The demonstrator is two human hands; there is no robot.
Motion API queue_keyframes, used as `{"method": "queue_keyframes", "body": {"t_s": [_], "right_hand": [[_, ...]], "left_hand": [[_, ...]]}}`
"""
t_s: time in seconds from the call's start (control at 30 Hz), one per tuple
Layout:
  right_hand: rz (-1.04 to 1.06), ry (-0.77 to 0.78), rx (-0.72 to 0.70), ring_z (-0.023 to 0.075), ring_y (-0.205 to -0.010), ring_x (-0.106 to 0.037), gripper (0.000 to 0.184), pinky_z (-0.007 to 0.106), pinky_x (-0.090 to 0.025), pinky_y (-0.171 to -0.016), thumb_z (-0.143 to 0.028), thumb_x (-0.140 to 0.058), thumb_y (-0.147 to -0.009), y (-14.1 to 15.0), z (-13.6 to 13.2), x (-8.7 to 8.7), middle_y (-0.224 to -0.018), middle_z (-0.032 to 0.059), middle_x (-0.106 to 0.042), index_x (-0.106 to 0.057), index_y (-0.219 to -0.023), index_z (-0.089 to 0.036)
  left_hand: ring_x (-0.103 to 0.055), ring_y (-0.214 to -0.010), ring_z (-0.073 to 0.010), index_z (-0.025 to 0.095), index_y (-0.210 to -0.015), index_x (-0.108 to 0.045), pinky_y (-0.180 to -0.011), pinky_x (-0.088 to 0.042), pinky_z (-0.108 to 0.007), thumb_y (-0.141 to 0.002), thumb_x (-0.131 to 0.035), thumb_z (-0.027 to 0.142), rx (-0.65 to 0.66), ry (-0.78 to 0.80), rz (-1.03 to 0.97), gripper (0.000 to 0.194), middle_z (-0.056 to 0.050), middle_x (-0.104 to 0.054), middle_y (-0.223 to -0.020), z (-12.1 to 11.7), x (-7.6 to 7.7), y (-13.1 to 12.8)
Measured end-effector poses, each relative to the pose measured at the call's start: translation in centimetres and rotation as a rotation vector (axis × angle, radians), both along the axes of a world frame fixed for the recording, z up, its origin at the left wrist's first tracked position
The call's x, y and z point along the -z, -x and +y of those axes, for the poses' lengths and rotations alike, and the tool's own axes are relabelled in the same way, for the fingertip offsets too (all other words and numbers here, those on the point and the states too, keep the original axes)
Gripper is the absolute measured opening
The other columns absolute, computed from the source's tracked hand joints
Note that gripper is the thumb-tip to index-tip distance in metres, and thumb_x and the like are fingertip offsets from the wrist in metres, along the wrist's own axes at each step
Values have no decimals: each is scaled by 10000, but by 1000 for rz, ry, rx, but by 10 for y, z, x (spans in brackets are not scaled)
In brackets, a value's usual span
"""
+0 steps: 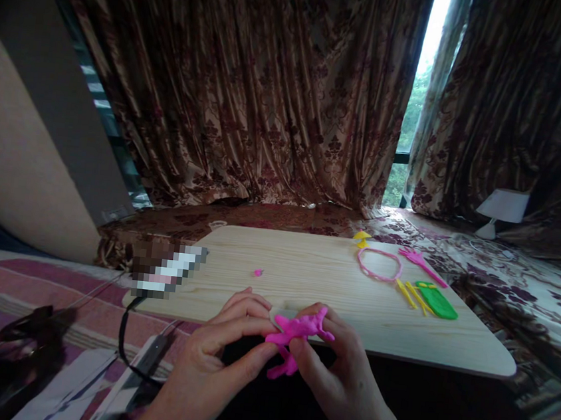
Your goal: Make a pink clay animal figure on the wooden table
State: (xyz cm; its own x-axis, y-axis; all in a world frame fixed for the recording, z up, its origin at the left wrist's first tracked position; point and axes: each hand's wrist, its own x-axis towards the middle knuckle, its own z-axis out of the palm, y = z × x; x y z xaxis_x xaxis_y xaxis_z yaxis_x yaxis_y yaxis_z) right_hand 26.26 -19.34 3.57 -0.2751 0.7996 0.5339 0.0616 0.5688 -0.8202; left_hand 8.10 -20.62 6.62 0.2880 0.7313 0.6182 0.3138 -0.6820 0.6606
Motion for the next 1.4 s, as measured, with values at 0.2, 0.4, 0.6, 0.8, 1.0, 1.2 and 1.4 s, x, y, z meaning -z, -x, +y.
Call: {"method": "queue_keyframes", "body": {"t_s": [0.2, 0.4, 0.6, 0.8, 1.0, 1.2, 1.4], "right_hand": [[-44, -35, 35, 164, -838, -540, 109, 291, -455, -756, -203, -531, -893, 0, -1, -4, -896, 32, -581, -626, -944, -219], [-109, -64, -6, 163, -819, -546, 132, 280, -450, -743, -208, -524, -895, 0, -3, -14, -869, 38, -589, -651, -930, -200], [-56, 45, 31, 163, -795, -564, 132, 247, -464, -737, -276, -550, -883, -12, -1, -9, -826, 15, -635, -667, -870, -216], [-85, 85, -29, 156, -783, -571, 164, 228, -463, -720, -311, -549, -883, -15, -4, -11, -816, 0, -648, -693, -893, -232], [-92, 114, -62, 157, -805, -563, 134, 238, -460, -745, -292, -549, -885, -12, -6, -11, -837, 5, -625, -657, -909, -217], [-47, 163, -64, 168, -799, -571, 153, 256, -473, -734, -309, -573, -866, -10, -5, -9, -848, 24, -651, -673, -909, -203], [49, 221, -42, 199, -776, -599, 229, 313, -497, -713, -374, -568, -857, -19, 5, 10, -838, 52, -687, -720, -883, -205]], "left_hand": [[-569, -913, -179, 222, -913, -650, -1018, -296, -435, -751, -687, 169, -97, -72, 32, 174, -3, -639, -852, -1, 0, -2], [-587, -826, -160, 217, -846, -653, -1044, -254, -440, -785, -625, 134, -165, -129, 65, 106, 7, -641, -779, -2, -1, -6], [-557, -941, -194, 207, -915, -656, -894, -401, -361, -851, -560, 188, -42, 64, -107, 117, -42, -625, -907, 0, -4, 6], [-565, -870, -175, 199, -895, -699, -810, -429, -319, -886, -524, 219, 116, 237, -129, 176, -39, -617, -837, 2, -5, 2], [-577, -817, -170, 168, -775, -678, -801, -425, -317, -820, -617, 221, 47, 256, -155, 92, -30, -624, -790, 2, -4, -5], [-574, -824, -170, 172, -754, -668, -795, -431, -312, -827, -602, 195, 27, 232, -137, 100, -26, -618, -778, 1, -1, -6], [-549, -985, -191, 262, -1140, -621, -898, -426, -366, -855, -567, 185, 71, 107, -38, 300, -45, -618, -978, 0, -2, 6]]}}
